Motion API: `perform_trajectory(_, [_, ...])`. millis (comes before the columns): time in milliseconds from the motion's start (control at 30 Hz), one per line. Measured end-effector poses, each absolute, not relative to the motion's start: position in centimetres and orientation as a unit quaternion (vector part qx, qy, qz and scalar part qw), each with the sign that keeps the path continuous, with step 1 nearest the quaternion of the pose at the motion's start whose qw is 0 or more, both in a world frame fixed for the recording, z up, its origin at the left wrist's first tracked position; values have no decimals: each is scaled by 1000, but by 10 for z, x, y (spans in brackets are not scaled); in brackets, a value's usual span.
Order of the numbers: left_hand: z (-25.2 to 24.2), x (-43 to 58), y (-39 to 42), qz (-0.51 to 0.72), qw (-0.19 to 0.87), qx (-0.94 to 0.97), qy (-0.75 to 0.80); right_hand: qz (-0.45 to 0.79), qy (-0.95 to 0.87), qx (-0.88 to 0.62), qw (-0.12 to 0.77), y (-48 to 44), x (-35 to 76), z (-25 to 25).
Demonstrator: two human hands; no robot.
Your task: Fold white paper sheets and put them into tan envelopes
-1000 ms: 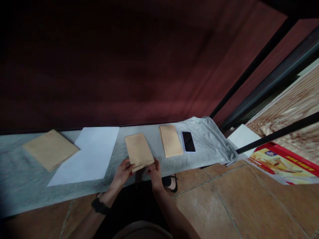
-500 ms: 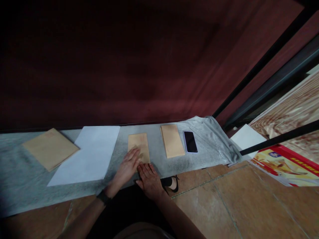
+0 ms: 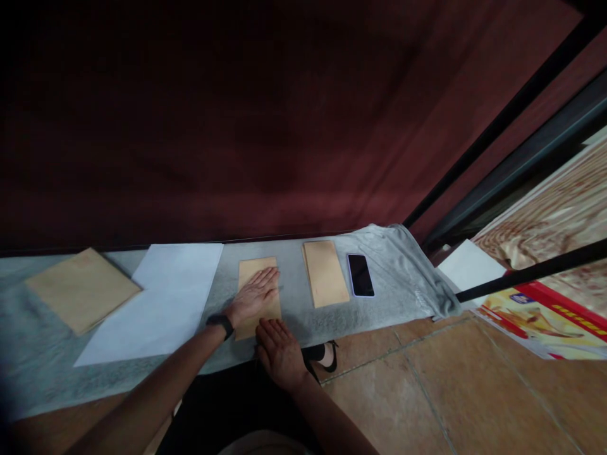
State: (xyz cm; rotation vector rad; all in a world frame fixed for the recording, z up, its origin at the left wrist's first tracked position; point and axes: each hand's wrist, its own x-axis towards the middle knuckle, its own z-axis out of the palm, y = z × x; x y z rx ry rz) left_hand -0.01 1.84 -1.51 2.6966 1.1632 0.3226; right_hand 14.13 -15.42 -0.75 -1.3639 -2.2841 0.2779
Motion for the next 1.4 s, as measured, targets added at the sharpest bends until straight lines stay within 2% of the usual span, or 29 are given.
perform_trajectory(367, [-8, -30, -50, 101, 163, 916, 352, 83, -824, -505, 244, -158, 139, -19])
perform_trajectory(667, [-15, -65, -133, 152, 49, 890, 428, 21, -809, -546, 218, -168, 135, -22])
perform_trajectory(900, [-20, -65, -150, 177, 42, 826, 533, 9, -787, -569, 238, -175, 140, -20])
perform_trajectory(1167, [-6, -31, -137, 314, 162, 694, 627, 25, -765, -606, 217, -176, 127, -22])
perform_trajectory(1267, [-5, -29, -121, 378, 242, 596, 666, 35, -752, -624, 210, -174, 120, -20])
perform_trajectory(1400, [-3, -31, -102, 404, 369, 460, 700, 42, -734, -647, 202, -170, 112, -11])
